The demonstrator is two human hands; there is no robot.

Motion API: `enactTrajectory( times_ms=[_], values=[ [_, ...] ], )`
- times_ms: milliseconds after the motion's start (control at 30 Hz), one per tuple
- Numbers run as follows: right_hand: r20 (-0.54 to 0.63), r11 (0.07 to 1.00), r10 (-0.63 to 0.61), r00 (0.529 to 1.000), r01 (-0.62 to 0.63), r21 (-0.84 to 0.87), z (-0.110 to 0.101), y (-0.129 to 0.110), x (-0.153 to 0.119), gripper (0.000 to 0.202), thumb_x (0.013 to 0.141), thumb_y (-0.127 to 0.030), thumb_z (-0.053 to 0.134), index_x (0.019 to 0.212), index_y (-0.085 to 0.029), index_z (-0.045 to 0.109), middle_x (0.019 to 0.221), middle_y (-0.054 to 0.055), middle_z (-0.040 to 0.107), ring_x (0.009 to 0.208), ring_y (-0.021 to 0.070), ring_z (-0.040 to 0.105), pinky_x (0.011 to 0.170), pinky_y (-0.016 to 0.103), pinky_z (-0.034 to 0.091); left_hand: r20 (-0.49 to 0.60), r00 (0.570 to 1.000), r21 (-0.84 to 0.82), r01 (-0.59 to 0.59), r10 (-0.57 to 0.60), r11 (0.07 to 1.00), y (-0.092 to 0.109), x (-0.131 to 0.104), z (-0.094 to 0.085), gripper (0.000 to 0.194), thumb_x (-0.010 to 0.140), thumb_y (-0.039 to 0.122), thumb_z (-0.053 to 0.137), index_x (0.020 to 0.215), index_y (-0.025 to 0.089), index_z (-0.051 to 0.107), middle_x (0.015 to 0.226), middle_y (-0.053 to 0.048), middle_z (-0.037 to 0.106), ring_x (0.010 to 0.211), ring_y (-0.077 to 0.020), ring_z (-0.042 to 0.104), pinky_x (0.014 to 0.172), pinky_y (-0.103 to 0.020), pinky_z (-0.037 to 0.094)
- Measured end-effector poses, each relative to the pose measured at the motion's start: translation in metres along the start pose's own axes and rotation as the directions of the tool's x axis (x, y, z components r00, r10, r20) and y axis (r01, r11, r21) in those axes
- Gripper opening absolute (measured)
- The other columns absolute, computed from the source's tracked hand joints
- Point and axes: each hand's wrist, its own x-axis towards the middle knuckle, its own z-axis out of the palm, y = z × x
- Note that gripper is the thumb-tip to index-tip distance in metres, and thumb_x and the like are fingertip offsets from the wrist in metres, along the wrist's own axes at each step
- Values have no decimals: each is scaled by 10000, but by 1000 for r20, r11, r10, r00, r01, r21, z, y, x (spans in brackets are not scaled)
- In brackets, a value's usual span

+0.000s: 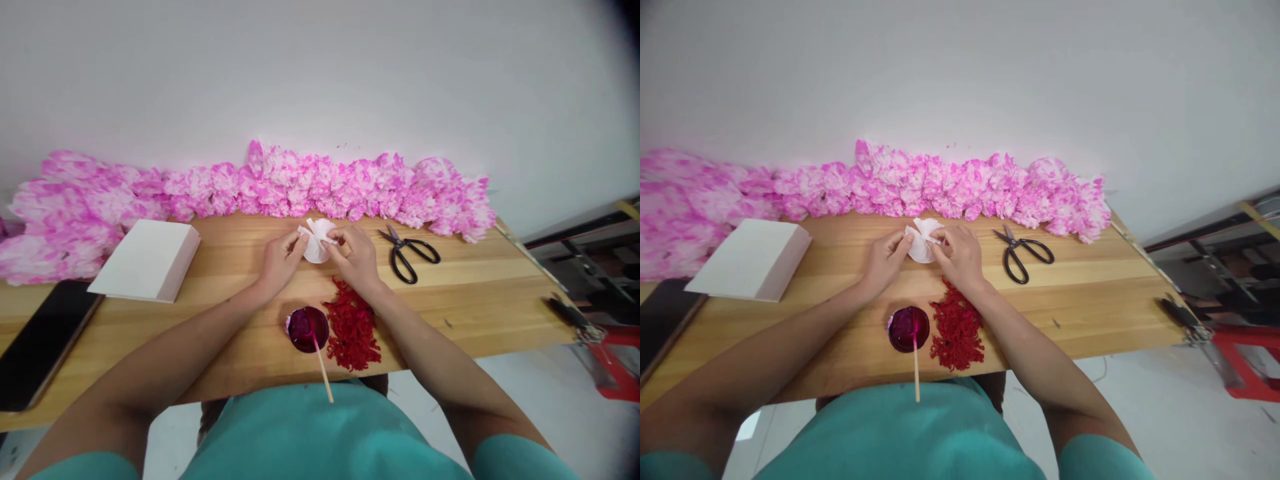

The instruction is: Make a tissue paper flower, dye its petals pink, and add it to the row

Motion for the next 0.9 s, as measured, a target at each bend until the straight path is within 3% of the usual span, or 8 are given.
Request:
enactTrajectory(
  times_ms=[167,333,467,633,900],
  values=[
    [-15,995,64,998,-62,78,-1,-1,1,82,874,-294,630,822,-231,628,806,3,680,734,184,572,740,349,412,-31,991,-156,127,-133,980,-5,5,-1,432,922,513,518,662,172,569,575,10,551,534,-114,505,513,-234,383],
    [-44,930,291,956,-271,247,-3,1,4,125,837,-341,645,811,-221,622,762,-15,628,714,163,545,716,313,418,-14,971,-277,225,-239,934,-8,11,-2,438,901,524,539,643,172,580,561,-11,608,497,-116,552,500,-232,420],
    [-69,862,428,901,-384,330,-5,5,7,164,814,-373,648,809,-212,613,721,-27,571,691,151,516,697,299,408,-64,987,-235,127,-146,964,-1,9,-7,429,924,504,512,678,169,619,620,-22,624,574,-114,567,569,-235,432],
    [-114,878,411,905,-359,315,-5,3,7,135,805,-344,647,794,-216,604,720,-30,578,694,148,522,698,292,416,-32,999,-68,-15,12,998,11,1,-6,396,913,456,542,652,168,618,586,17,526,586,-108,485,586,-244,369],
    [-108,914,347,931,-311,259,-4,-6,5,121,807,-336,646,777,-226,606,739,-20,617,705,160,535,717,300,451,84,995,-81,69,-63,994,4,1,4,258,818,385,644,690,172,575,608,40,500,563,-90,413,539,-223,309]
  ],
)
